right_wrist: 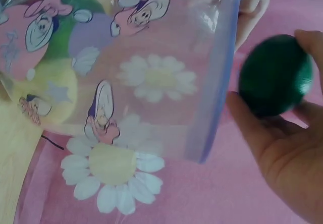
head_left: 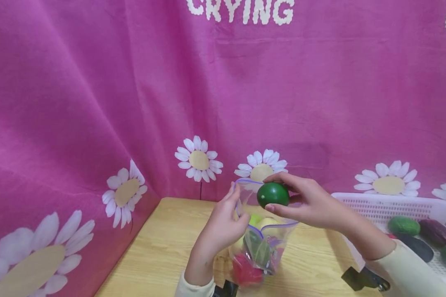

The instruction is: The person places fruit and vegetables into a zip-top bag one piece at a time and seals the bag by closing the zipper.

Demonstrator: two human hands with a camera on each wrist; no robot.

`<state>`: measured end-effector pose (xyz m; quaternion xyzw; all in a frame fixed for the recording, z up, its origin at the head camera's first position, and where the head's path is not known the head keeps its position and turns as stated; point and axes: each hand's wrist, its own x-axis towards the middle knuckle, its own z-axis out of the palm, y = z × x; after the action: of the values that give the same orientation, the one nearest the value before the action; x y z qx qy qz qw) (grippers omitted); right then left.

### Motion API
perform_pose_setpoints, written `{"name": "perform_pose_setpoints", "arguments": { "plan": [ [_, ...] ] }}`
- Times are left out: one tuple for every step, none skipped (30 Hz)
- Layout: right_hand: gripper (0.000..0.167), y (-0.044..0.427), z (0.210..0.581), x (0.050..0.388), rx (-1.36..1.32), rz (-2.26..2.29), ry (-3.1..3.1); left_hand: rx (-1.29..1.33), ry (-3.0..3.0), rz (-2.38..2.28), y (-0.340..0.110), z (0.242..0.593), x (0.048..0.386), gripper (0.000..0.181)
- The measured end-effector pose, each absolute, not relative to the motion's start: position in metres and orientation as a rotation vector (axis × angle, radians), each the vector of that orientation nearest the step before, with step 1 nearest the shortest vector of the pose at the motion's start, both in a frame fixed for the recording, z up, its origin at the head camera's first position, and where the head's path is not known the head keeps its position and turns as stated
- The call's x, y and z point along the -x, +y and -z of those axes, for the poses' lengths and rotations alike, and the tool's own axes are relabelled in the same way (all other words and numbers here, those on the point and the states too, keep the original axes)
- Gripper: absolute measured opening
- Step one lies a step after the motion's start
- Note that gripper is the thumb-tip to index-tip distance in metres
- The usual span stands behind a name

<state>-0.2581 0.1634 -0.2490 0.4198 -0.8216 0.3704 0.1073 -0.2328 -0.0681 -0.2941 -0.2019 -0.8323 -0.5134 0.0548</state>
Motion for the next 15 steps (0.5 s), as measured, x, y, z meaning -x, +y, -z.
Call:
{"name": "perform_pose_setpoints", "arguments": {
  "plan": [
    [0.040, 0.1626, 0.2491, 0.2581, -1.255, -1.078, -2.434, 0.611, -2.533, 1.561, -0.0678, 0.2934, 0.2329, 0.073],
    [0.038, 0.1618, 0.2494, 0.2585, -1.269, -1.048, -2.458, 0.609, -2.536, 1.559, -0.0677, 0.2927, 0.2331, 0.074],
    [0.035, 0.1613, 0.2498, 0.2592, -1.274, -1.007, -2.484, 0.606, -2.538, 1.558, -0.0680, 0.2922, 0.2333, 0.074],
    [0.033, 0.1609, 0.2504, 0.2600, -1.263, -0.956, -2.510, 0.605, -2.536, 1.554, -0.0683, 0.2920, 0.2338, 0.074],
    [0.033, 0.1609, 0.2512, 0.2610, -1.235, -0.900, -2.541, 0.603, -2.537, 1.551, -0.0689, 0.2921, 0.2343, 0.073],
    [0.032, 0.1612, 0.2520, 0.2618, -1.202, -0.848, -2.572, 0.601, -2.533, 1.547, -0.0695, 0.2921, 0.2345, 0.073],
    [0.033, 0.1616, 0.2526, 0.2626, -1.162, -0.797, -2.602, 0.598, -2.533, 1.547, -0.0700, 0.2922, 0.2345, 0.072],
    [0.033, 0.1619, 0.2533, 0.2633, -1.121, -0.760, -2.629, 0.600, -2.528, 1.544, -0.0704, 0.2925, 0.2348, 0.072],
    [0.034, 0.1623, 0.2538, 0.2638, -1.083, -0.734, -2.657, 0.603, -2.525, 1.547, -0.0707, 0.2929, 0.2352, 0.072],
    [0.033, 0.1624, 0.2541, 0.2642, -1.049, -0.704, -2.683, 0.609, -2.519, 1.552, -0.0709, 0.2931, 0.2353, 0.071],
    [0.033, 0.1625, 0.2542, 0.2644, -1.026, -0.679, -2.708, 0.613, -2.514, 1.555, -0.0709, 0.2933, 0.2355, 0.071],
    [0.033, 0.1624, 0.2542, 0.2647, -1.012, -0.656, -2.731, 0.618, -2.509, 1.561, -0.0708, 0.2932, 0.2355, 0.071],
    [0.032, 0.1623, 0.2539, 0.2646, -0.999, -0.638, -2.757, 0.623, -2.505, 1.568, -0.0706, 0.2934, 0.2357, 0.070],
    [0.032, 0.1622, 0.2533, 0.2643, -0.993, -0.621, -2.780, 0.628, -2.502, 1.574, -0.0704, 0.2934, 0.2359, 0.070],
    [0.032, 0.1620, 0.2525, 0.2640, -0.990, -0.603, -2.802, 0.629, -2.500, 1.583, -0.0702, 0.2935, 0.2362, 0.070]
  ]
}}
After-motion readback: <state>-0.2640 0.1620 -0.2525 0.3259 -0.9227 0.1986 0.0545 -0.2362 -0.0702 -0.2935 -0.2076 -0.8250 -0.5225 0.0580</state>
